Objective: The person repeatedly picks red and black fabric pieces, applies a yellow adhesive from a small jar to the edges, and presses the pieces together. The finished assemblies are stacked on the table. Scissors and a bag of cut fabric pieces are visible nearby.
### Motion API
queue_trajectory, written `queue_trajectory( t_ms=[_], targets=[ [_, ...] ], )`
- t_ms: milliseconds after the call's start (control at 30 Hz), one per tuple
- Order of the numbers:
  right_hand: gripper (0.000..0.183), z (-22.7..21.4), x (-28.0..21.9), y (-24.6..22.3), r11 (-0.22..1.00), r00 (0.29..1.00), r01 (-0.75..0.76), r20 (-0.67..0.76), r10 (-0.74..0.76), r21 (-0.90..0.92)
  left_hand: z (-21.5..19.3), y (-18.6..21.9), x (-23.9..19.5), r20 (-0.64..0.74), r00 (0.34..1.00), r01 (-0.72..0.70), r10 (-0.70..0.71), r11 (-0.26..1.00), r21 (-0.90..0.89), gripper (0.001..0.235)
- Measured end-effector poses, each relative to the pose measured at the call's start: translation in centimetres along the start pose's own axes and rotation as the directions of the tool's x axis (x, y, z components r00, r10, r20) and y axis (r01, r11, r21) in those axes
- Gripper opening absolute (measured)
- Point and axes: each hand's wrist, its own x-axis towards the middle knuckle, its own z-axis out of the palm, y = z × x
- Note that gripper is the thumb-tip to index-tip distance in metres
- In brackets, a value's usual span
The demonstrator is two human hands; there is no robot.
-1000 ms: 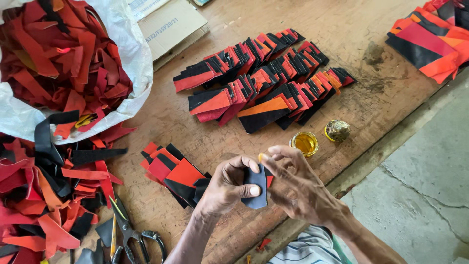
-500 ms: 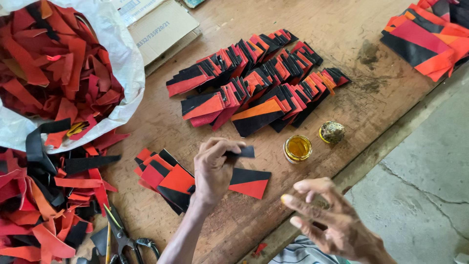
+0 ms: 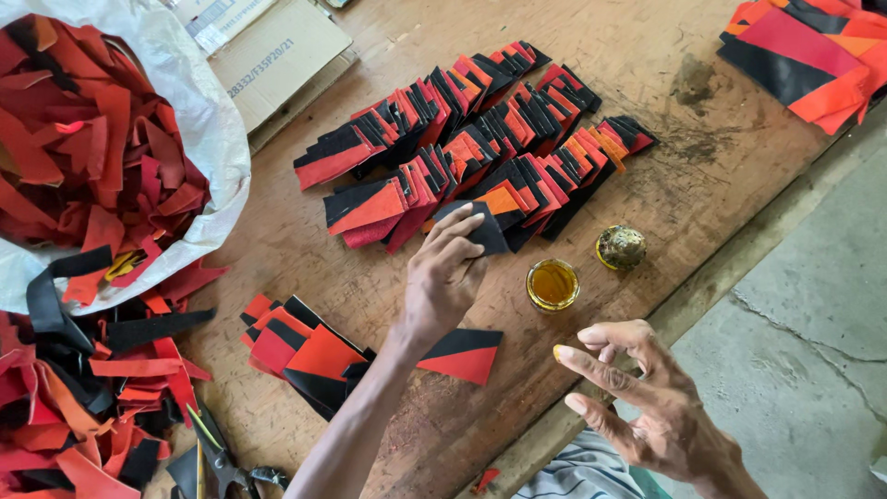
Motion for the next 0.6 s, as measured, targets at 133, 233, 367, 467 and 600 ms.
queue_trajectory(
  t_ms=[133,233,367,467,600],
  targets=[
    [0.051,-0.1,-0.2,0.6,1.000,1.000,-0.024,0.008,0.024,-0.006,2.5,-1.7,1.0,-0.032,0.999,-0.001,0.001,1.000,-0.002,0.017],
    [0.051,0.0,-0.4,1.3,0.998,0.998,-0.057,0.014,0.057,-0.020,3.7,-2.5,1.5,-0.047,0.999,0.013,-0.012,1.000,0.019,0.016],
    [0.055,-0.3,0.5,2.3,0.999,0.999,-0.019,0.029,0.020,-0.041,4.2,-2.6,1.4,0.029,0.998,0.060,-0.063,0.994,0.093,0.018],
    [0.064,-1.8,2.3,2.3,0.978,0.992,-0.055,0.098,0.076,-0.201,3.5,-2.1,1.6,0.099,0.995,-0.017,-0.011,0.962,0.274,0.020],
    [0.063,-2.6,5.9,1.9,0.924,0.968,0.057,0.246,0.041,-0.377,1.3,-0.6,1.1,0.103,0.994,-0.003,-0.027,0.961,0.277,0.026]
  ],
)
